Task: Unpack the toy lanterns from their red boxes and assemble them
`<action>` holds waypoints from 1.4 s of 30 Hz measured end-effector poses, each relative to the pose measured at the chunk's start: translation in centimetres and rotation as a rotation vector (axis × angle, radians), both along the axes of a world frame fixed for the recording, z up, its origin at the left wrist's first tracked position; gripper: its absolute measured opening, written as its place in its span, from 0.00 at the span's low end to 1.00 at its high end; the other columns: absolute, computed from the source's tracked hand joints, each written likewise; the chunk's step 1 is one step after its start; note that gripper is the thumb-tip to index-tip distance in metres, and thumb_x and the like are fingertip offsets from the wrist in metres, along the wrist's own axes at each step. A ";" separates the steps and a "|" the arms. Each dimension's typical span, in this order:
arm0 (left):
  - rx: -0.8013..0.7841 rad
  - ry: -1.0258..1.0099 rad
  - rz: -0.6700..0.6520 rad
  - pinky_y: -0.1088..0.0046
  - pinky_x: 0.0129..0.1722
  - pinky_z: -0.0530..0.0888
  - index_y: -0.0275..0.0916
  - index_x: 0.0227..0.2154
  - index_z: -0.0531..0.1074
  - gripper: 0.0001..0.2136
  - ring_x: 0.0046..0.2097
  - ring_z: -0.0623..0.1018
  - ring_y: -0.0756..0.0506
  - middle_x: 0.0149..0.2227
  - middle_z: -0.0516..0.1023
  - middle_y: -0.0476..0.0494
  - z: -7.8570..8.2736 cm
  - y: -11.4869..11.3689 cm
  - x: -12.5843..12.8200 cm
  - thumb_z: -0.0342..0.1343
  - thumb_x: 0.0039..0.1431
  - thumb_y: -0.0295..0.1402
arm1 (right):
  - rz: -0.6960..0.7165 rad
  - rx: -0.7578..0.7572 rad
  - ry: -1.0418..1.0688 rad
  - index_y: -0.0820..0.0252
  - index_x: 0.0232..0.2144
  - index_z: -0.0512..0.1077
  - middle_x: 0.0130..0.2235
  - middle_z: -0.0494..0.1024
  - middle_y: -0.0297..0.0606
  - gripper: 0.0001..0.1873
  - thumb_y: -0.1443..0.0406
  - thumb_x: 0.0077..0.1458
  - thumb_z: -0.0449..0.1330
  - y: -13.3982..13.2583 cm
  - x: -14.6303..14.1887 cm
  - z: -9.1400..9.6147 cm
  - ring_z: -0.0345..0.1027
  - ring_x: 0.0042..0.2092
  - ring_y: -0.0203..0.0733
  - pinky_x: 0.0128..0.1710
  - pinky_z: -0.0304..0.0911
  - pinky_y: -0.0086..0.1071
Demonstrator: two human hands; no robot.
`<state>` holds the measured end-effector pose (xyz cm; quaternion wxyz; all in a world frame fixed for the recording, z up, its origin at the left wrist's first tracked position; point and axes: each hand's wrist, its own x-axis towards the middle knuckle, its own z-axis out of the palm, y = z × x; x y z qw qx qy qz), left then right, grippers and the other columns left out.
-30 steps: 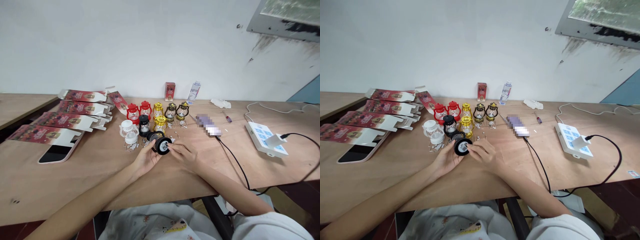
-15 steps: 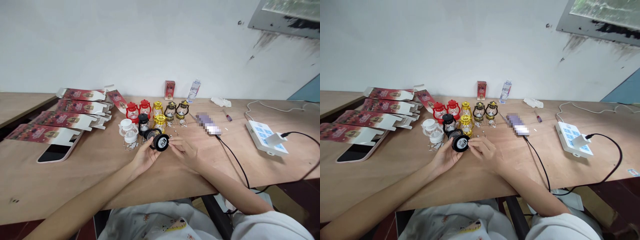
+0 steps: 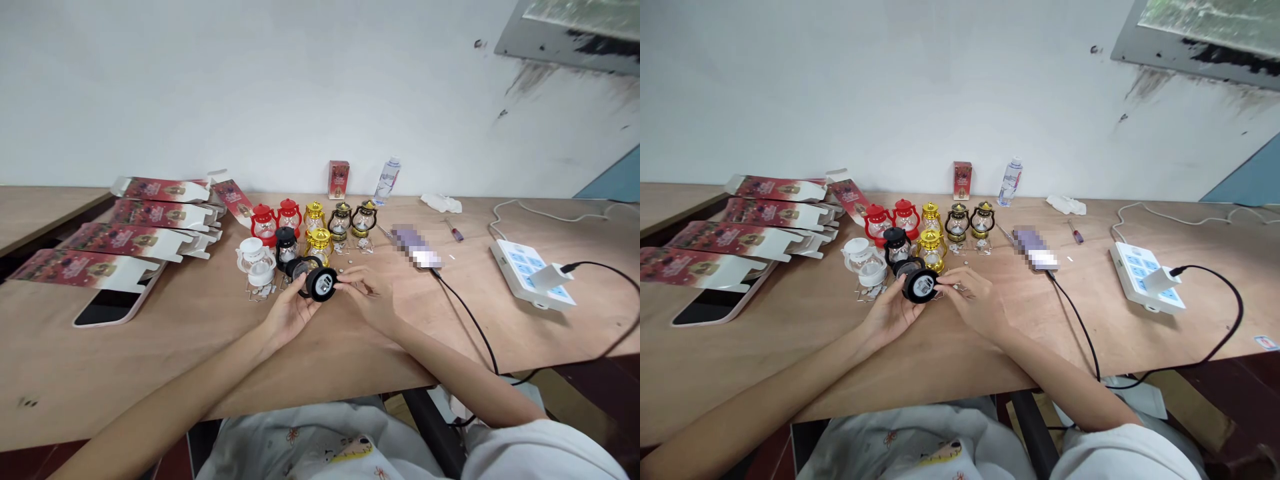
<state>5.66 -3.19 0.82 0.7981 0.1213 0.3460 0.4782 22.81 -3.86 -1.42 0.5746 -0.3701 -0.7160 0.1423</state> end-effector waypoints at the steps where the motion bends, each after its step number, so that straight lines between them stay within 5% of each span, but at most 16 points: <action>1: -0.002 -0.001 0.002 0.80 0.27 0.76 0.35 0.34 0.71 0.04 0.28 0.78 0.51 0.30 0.78 0.46 0.1 0.0 0.0 0.53 0.59 0.29 | 0.006 -0.010 0.010 0.54 0.33 0.75 0.36 0.78 0.35 0.04 0.62 0.52 0.62 0.0 0.0 -0.1 0.73 0.40 0.38 0.38 0.71 0.32; 11: 0.013 0.016 0.020 0.79 0.29 0.76 0.34 0.32 0.72 0.05 0.29 0.77 0.51 0.30 0.78 0.45 -0.1 0.0 0.2 0.52 0.60 0.27 | 0.044 0.009 -0.018 0.53 0.29 0.76 0.33 0.76 0.32 0.03 0.66 0.53 0.62 0.0 0.0 -0.2 0.71 0.33 0.31 0.30 0.67 0.25; 26: 0.026 0.038 0.090 0.80 0.29 0.75 0.35 0.31 0.73 0.03 0.29 0.76 0.52 0.29 0.77 0.48 -0.2 0.5 0.1 0.54 0.57 0.26 | 0.068 0.198 -0.407 0.61 0.38 0.74 0.37 0.77 0.41 0.12 0.72 0.60 0.50 -1.0 -0.6 1.2 0.73 0.38 0.35 0.38 0.70 0.28; 36: 0.020 0.026 0.085 0.81 0.30 0.76 0.34 0.30 0.72 0.04 0.29 0.77 0.53 0.28 0.78 0.47 0.1 0.2 0.3 0.53 0.58 0.25 | -0.011 0.207 -0.394 0.58 0.43 0.72 0.37 0.76 0.40 0.14 0.72 0.61 0.50 -0.9 -0.6 1.1 0.71 0.38 0.35 0.38 0.70 0.29; 42: 0.024 0.022 0.078 0.80 0.30 0.77 0.34 0.30 0.73 0.04 0.28 0.77 0.53 0.28 0.78 0.47 0.0 0.1 0.4 0.53 0.58 0.24 | -0.034 0.154 -0.285 0.56 0.36 0.75 0.35 0.76 0.38 0.09 0.69 0.59 0.54 -0.7 -0.5 0.8 0.72 0.38 0.35 0.38 0.70 0.29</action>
